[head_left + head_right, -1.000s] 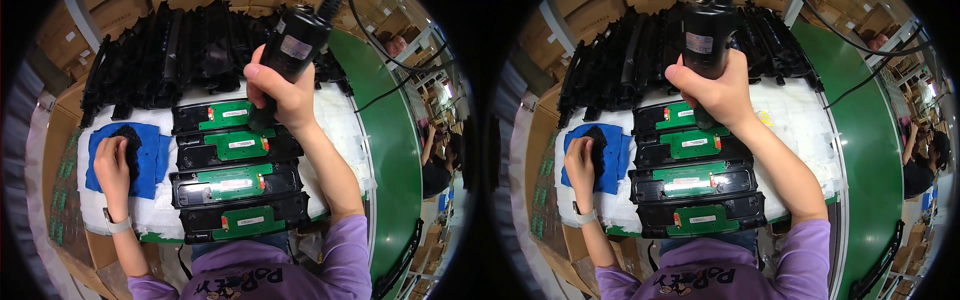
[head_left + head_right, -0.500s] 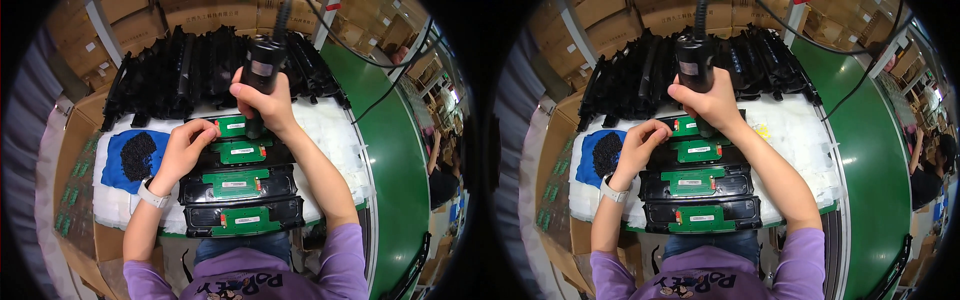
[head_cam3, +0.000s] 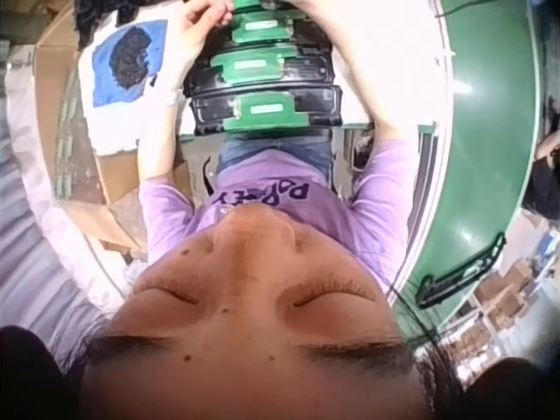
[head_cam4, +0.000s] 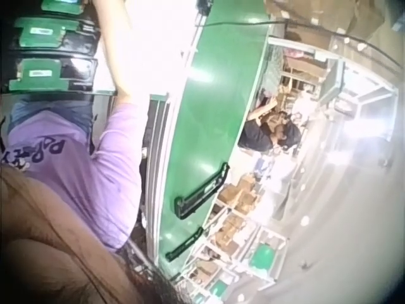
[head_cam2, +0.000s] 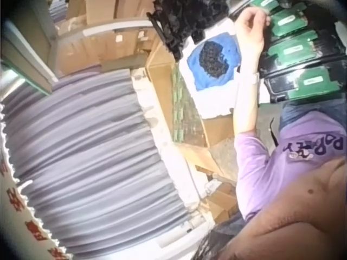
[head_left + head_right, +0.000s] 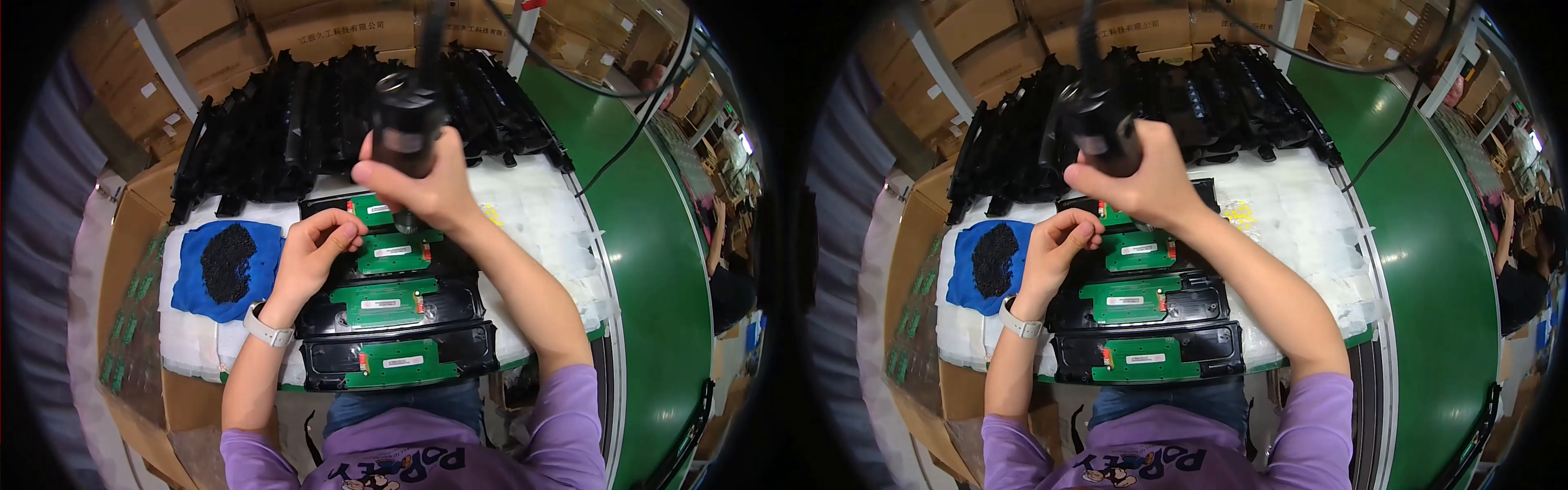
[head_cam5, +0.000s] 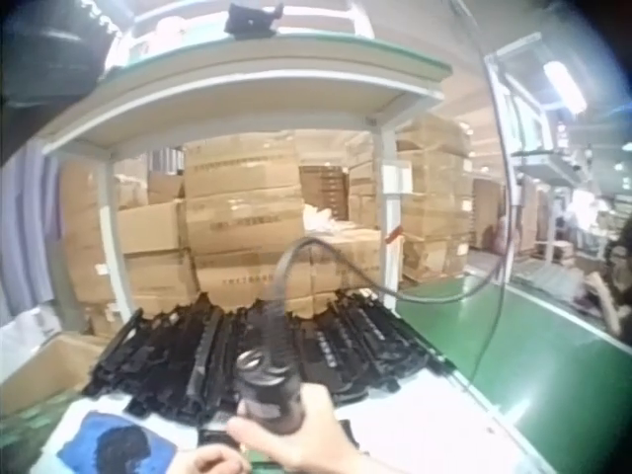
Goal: Installing green circuit boards onto black toner cartridge bodies and securing them with screws using an electric screwdriver.
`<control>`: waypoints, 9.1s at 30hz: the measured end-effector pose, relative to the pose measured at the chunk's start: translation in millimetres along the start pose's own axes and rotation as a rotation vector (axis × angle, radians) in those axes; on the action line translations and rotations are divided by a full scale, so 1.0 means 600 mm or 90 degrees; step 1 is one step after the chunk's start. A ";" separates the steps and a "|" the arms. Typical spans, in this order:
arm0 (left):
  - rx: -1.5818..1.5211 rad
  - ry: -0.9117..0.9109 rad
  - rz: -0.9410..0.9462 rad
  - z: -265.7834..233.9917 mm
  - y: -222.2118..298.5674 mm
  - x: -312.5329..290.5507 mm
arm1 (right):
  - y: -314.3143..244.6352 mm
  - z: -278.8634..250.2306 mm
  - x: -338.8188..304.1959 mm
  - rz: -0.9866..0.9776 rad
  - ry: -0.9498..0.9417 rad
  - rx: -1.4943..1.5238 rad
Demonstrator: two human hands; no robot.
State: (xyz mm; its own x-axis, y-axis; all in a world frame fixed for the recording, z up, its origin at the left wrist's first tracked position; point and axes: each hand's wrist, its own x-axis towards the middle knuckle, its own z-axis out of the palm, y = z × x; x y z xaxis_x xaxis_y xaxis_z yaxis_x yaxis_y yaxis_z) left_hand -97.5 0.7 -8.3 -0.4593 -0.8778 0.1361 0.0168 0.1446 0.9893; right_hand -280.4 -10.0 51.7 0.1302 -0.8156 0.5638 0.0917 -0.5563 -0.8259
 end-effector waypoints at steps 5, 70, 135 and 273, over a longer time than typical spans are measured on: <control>-0.011 -0.038 0.013 -0.005 0.013 -0.016 | -0.061 -0.031 -0.008 -0.040 -0.038 0.223; -0.051 0.039 -0.107 -0.007 -0.008 -0.016 | -0.009 0.004 -0.022 -0.002 -0.008 -0.082; -0.126 -0.131 -0.123 0.012 0.021 -0.042 | -0.053 -0.023 -0.043 0.032 0.225 0.480; 0.140 0.010 -0.012 0.000 -0.031 -0.024 | -0.034 -0.046 -0.034 0.038 0.097 -0.119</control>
State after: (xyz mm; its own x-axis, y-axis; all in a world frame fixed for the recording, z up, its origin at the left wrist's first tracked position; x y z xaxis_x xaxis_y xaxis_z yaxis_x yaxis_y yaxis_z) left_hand -91.4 10.8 -28.5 -0.4437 -0.8880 0.1209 -0.1857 0.2230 0.9570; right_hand -312.2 13.6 56.8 -0.0222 -0.8542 0.5194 -0.0978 -0.5152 -0.8515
